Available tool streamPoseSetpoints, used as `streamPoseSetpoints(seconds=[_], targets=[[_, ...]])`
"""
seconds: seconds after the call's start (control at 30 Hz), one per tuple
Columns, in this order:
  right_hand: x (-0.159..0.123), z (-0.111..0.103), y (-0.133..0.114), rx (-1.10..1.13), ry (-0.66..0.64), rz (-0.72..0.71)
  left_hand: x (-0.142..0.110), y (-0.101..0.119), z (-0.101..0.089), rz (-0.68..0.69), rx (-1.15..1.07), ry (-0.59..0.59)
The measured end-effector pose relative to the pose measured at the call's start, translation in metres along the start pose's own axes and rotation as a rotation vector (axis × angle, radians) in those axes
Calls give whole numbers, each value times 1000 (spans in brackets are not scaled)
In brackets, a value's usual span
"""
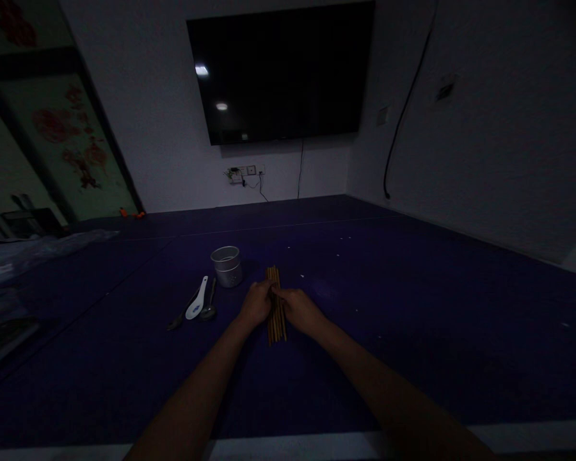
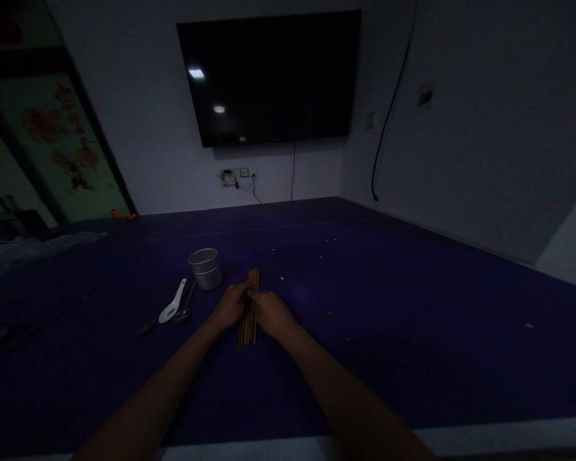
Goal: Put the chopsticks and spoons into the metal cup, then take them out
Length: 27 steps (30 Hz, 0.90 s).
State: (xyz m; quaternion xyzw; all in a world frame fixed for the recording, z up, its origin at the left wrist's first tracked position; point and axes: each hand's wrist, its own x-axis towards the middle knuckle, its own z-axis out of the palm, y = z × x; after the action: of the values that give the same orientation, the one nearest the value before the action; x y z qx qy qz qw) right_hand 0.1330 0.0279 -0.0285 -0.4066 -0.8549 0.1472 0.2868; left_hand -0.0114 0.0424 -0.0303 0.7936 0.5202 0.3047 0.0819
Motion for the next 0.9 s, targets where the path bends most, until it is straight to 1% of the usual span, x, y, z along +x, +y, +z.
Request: streamPoseSetpoints(seconds=[0.1, 0.23, 0.37, 0.47, 0.63, 0.9], targets=[[0, -1, 0, 0, -12, -3, -1, 1, -2, 4, -71, 35], [0, -2, -1, -35, -40, 19, -5, 6, -5, -73, -67, 64], [0, -2, -1, -86, -77, 37, -9, 10, -8, -130, -10, 61], [-1, -4, -3, -116, -81, 50, -10, 10, -8, -153, 17, 51], [-3, -8, -7, -152, -77, 51, -9, 8, -7, -160, 34, 10], [-4, -11, -10, -183, -85, 40, -8, 6, -4, -168, 43, 14]])
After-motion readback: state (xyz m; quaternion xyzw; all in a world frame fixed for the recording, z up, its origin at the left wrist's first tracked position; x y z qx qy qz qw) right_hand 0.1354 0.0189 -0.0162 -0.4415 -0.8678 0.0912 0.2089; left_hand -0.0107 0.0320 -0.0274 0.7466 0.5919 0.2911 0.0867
